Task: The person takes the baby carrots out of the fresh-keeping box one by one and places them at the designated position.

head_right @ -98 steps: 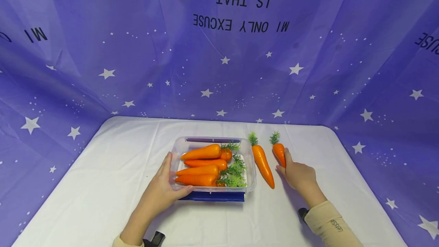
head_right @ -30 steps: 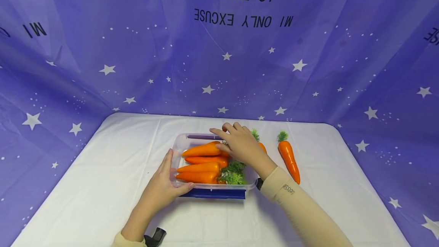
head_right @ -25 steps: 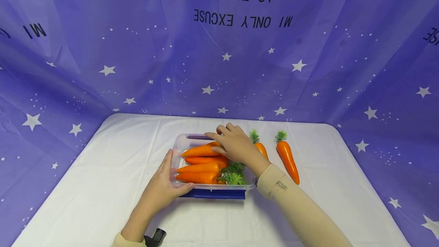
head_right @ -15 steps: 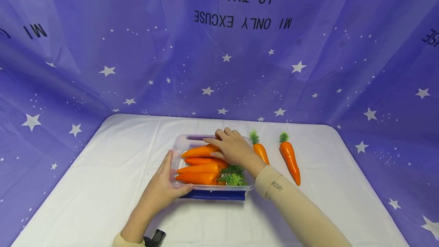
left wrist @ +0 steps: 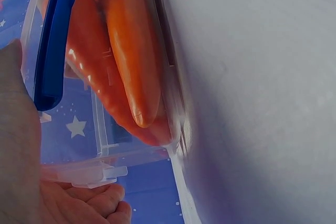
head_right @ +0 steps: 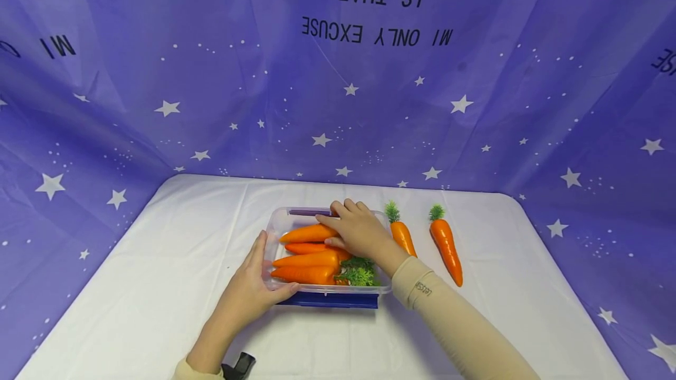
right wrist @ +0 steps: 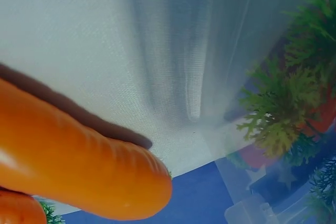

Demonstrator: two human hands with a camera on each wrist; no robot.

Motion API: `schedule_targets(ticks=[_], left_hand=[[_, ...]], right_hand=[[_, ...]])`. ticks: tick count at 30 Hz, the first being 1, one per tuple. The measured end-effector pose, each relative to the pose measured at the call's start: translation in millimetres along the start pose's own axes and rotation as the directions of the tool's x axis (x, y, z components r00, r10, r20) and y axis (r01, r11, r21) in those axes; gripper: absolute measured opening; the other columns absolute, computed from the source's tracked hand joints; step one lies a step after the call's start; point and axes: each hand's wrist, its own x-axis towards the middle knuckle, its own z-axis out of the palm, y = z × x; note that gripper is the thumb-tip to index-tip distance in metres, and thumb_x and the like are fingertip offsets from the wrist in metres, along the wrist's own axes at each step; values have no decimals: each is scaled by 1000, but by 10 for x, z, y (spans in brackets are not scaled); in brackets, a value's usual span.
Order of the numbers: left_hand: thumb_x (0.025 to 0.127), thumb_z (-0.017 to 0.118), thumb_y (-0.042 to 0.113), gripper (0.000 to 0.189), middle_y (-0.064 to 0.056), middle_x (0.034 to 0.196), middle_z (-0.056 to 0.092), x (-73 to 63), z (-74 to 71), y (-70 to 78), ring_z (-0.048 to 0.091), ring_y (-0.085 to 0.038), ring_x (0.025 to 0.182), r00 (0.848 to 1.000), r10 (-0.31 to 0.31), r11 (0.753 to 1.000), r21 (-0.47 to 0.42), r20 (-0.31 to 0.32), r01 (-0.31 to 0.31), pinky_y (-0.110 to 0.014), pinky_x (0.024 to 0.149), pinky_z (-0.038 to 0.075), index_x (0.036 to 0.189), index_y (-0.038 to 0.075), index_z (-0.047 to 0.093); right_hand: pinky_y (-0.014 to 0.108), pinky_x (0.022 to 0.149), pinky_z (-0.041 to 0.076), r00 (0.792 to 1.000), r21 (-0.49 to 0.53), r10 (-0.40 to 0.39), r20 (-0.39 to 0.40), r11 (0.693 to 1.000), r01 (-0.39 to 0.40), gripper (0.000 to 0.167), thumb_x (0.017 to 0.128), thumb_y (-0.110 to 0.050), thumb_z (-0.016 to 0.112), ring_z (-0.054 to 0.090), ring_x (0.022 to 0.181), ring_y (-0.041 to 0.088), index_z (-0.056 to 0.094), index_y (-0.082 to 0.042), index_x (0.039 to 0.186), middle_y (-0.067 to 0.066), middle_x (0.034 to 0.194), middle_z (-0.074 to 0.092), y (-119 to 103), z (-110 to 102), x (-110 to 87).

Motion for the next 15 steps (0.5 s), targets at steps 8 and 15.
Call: schedule_targets(ticks=[8, 15], left_hand=[[66, 75, 75, 131, -11, 165, 23, -3, 0, -3, 67, -28, 111, 1000, -4, 1000, -4, 3, 4, -51, 103, 49, 161, 14, 9], [66, 75, 75, 131, -9, 165, 22, -3, -1, 7, 67, -28, 112, 1000, -12, 1000, -12, 12, 13, -50, 103, 49, 161, 15, 8]], right_hand=[[36, 82, 42, 999, -44, -41, -6, 998, 41, 53, 94, -55, 58, 45, 95, 22, 56, -30, 141, 1, 112, 52, -10, 7, -5], [38, 88, 47, 997, -66, -78, 17, 995, 79, 49, 95, -53, 59, 50, 101, 22, 57, -30, 139, 0, 116, 57, -3, 18, -6]])
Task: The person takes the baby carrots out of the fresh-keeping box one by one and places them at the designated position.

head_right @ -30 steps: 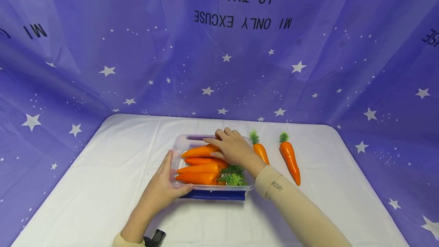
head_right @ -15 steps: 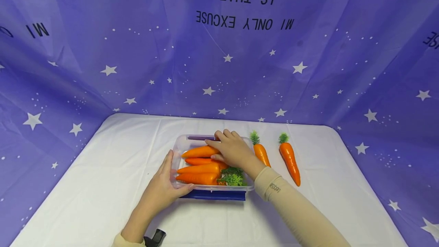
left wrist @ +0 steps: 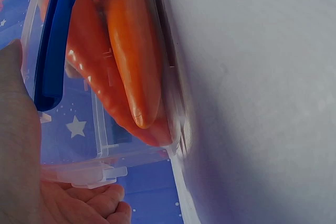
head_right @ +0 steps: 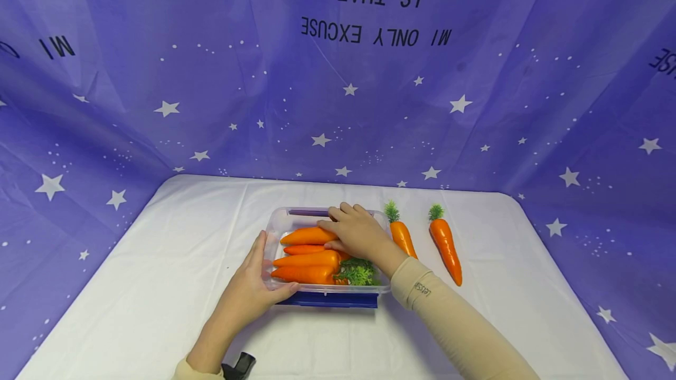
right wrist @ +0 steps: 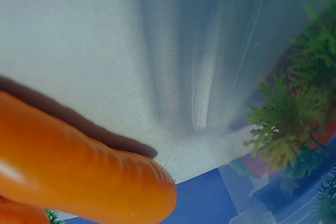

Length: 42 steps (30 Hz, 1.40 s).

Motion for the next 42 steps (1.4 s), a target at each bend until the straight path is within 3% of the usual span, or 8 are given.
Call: schedule_targets(ticks=[6, 16, 26, 32, 39, 42], left_hand=[[65, 75, 76, 131, -9, 166, 21, 0, -3, -4, 66, -28, 113, 1000, 1, 1000, -1, 4, -1, -49, 104, 48, 161, 16, 8], [66, 76, 74, 131, -10, 166, 20, 6, -5, -10, 64, -29, 118, 1000, -3, 1000, 0, 6, 3, -50, 107, 46, 161, 13, 9], [66, 76, 74, 131, -13, 165, 21, 10, 3, -20, 47, -36, 138, 1000, 2, 1000, 13, -4, -2, -54, 112, 40, 161, 11, 10], [65, 75, 75, 132, -13, 165, 21, 11, -10, -9, 48, -36, 137, 1000, -3, 1000, 20, -2, 3, -53, 112, 40, 161, 12, 9], [65, 74, 77, 134, -12, 166, 20, 11, -19, 2, 41, -35, 143, 1000, -6, 1000, 18, 6, 6, -52, 114, 38, 161, 13, 8], [65, 73, 78, 133, -12, 166, 19, 13, -16, -1, 41, -35, 143, 1000, -7, 1000, 23, 8, 6, -52, 114, 38, 161, 13, 7]], right_hand=[[45, 103, 46, 999, 58, 7, 34, 998, -9, 51, 97, -50, 58, 54, 120, 24, 54, -27, 142, 1, 131, 61, -3, 6, 2], [51, 108, 44, 999, 147, 23, 29, 989, -27, 49, 96, -42, 62, 54, 127, 27, 54, -22, 141, 1, 134, 61, 7, 24, -32], [52, 113, 40, 992, 232, 28, 120, 971, -55, 52, 96, -38, 63, 52, 131, 31, 50, -25, 145, 9, 141, 55, 51, -34, -52], [55, 111, 40, 961, 289, 44, 274, 949, -126, 58, 96, -35, 63, 51, 129, 34, 43, -36, 150, 14, 140, 53, 76, -169, -66], [61, 116, 31, 903, 312, 80, 422, 923, -227, 61, 98, -37, 59, 36, 144, 42, 34, -41, 154, 20, 157, 37, 89, -237, -73], [56, 107, 42, 892, 344, 80, 445, 904, -253, 64, 95, -36, 61, 50, 132, 37, 34, -43, 153, 17, 148, 48, 94, -247, -79]])
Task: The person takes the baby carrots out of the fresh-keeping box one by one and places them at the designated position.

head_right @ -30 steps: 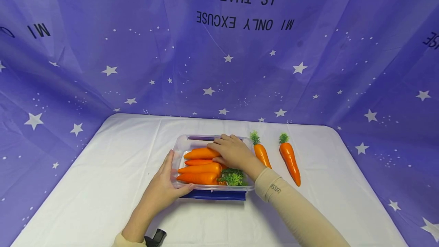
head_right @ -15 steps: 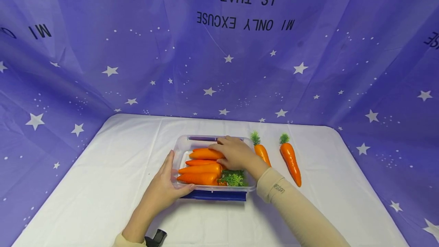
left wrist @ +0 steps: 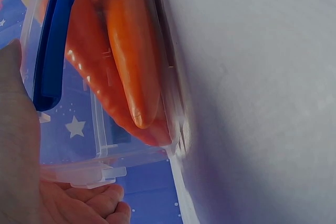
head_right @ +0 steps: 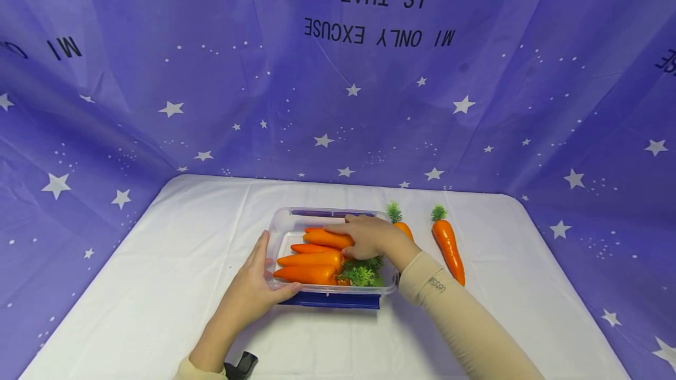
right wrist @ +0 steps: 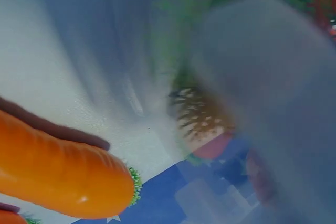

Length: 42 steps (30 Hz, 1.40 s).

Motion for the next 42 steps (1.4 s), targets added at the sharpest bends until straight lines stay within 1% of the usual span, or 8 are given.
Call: schedule_targets(ticks=[8, 15, 18, 22, 27, 30, 36, 42], left_hand=[[66, 73, 77, 132, -12, 166, 20, -1, 3, -6, 55, -34, 130, 1000, 17, 1000, 12, -17, -17, -51, 112, 41, 161, 12, 9], [66, 73, 77, 132, -11, 166, 20, -6, 9, -3, 45, -34, 140, 1000, 16, 1000, 7, -12, -16, -51, 113, 39, 161, 12, 9], [65, 73, 78, 133, -12, 165, 21, -9, 10, -4, 58, -32, 126, 1000, 13, 1000, 4, -13, -12, -50, 108, 45, 161, 14, 8], [65, 73, 78, 133, -13, 165, 23, -10, 11, -1, 67, -27, 110, 1000, 8, 1000, -4, -15, -8, -48, 99, 52, 161, 15, 7], [66, 75, 75, 132, -13, 165, 23, -9, 16, 1, 67, -26, 111, 1000, 3, 1000, -14, -13, -3, -47, 96, 54, 161, 13, 9], [66, 77, 73, 131, -13, 164, 23, -11, 15, 2, 67, -27, 112, 1000, -1, 1000, -20, -14, 1, -48, 97, 53, 161, 12, 10], [65, 76, 75, 132, -13, 163, 26, -12, 16, 1, 67, -26, 110, 1000, 3, 1000, -15, -20, -4, -48, 97, 53, 161, 13, 10], [62, 71, 82, 135, -13, 163, 26, -12, 12, -5, 66, -26, 111, 1000, 3, 1000, -11, -16, -3, -49, 101, 51, 161, 16, 8]], right_hand=[[44, 96, 49, 999, 21, -50, -18, 998, 51, 69, 87, -30, 66, 58, 114, 19, 41, -37, 151, -1, 146, 55, -32, -54, -44], [33, 73, 46, 997, 22, -57, -55, 998, 58, 72, 81, -30, 67, 56, 89, 15, 45, -37, 149, -3, 137, 62, -60, -77, -107], [32, 65, 43, 995, 35, -63, -82, 997, 66, 72, 80, -31, 66, 54, 77, 15, 44, -39, 149, -3, 124, 68, -56, -100, -155], [34, 70, 48, 990, 22, -66, -124, 997, 69, 68, 84, -35, 63, 58, 81, 15, 44, -38, 149, -5, 125, 67, -35, -133, -234], [48, 96, 52, 981, 34, -86, -173, 995, 94, 64, 90, -41, 62, 63, 115, 25, 45, -27, 150, -1, 147, 54, -9, -165, -351], [50, 100, 51, 973, 54, -94, -212, 993, 107, 64, 91, -42, 62, 61, 122, 26, 44, -28, 151, -3, 149, 52, 8, -188, -425], [42, 88, 54, 947, 49, -61, -315, 996, 81, 64, 93, -47, 60, 66, 111, 22, 40, -33, 152, -2, 144, 57, 70, -231, -590], [32, 66, 46, 926, 48, 4, -378, 999, 16, 64, 94, -51, 58, 58, 78, 13, 41, -31, 152, 1, 130, 66, 235, -260, -747]])
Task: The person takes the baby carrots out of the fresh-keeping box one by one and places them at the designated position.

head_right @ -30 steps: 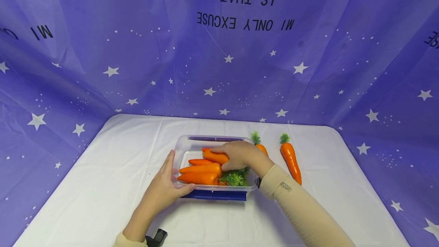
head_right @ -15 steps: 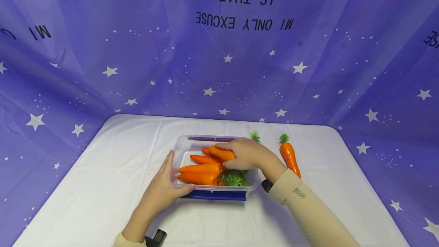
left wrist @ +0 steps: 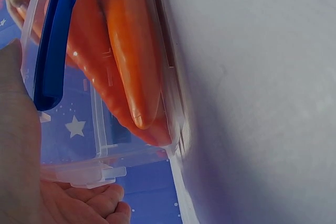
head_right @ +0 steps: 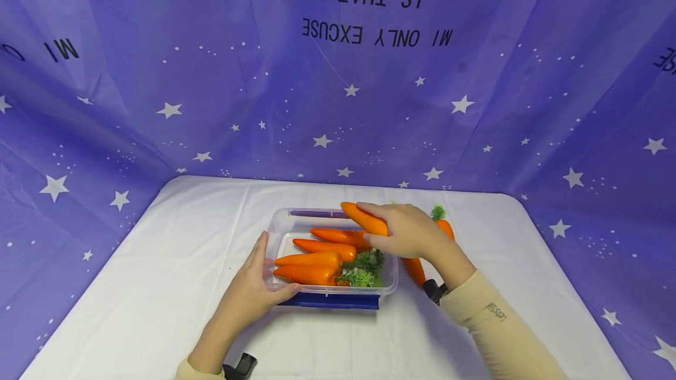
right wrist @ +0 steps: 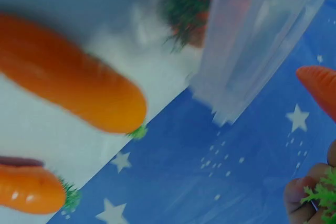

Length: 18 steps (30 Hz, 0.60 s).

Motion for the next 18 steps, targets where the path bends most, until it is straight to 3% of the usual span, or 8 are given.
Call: schedule_targets(ticks=[5, 11, 18], left_hand=[[62, 71, 82, 135, -13, 163, 26, 4, 5, 5, 66, -26, 110, 1000, 0, 1000, 3, -2, 0, -49, 101, 51, 161, 14, 9], [61, 70, 84, 136, -13, 163, 28, 7, 12, 2, 67, -25, 108, 1000, -5, 1000, 5, -7, 5, -48, 96, 53, 161, 14, 10], [61, 73, 81, 136, -13, 163, 28, 11, 19, -3, 67, -25, 108, 1000, -10, 1000, 6, -7, 10, -46, 94, 55, 161, 13, 11]], right_hand=[[45, 83, 54, 995, 5, 84, -47, 996, -84, 65, 94, -53, 58, 64, 101, 20, 41, -30, 152, 2, 140, 60, 174, -45, -157], [53, 85, 53, 979, 5, 194, -61, 981, -194, 65, 96, -56, 53, 63, 112, 31, 39, -32, 153, 10, 143, 57, 391, -57, -376], [48, 74, 51, 955, -9, 290, -61, 957, -291, 68, 95, -58, 53, 64, 94, 28, 40, -27, 153, 16, 129, 65, 628, -10, -617]])
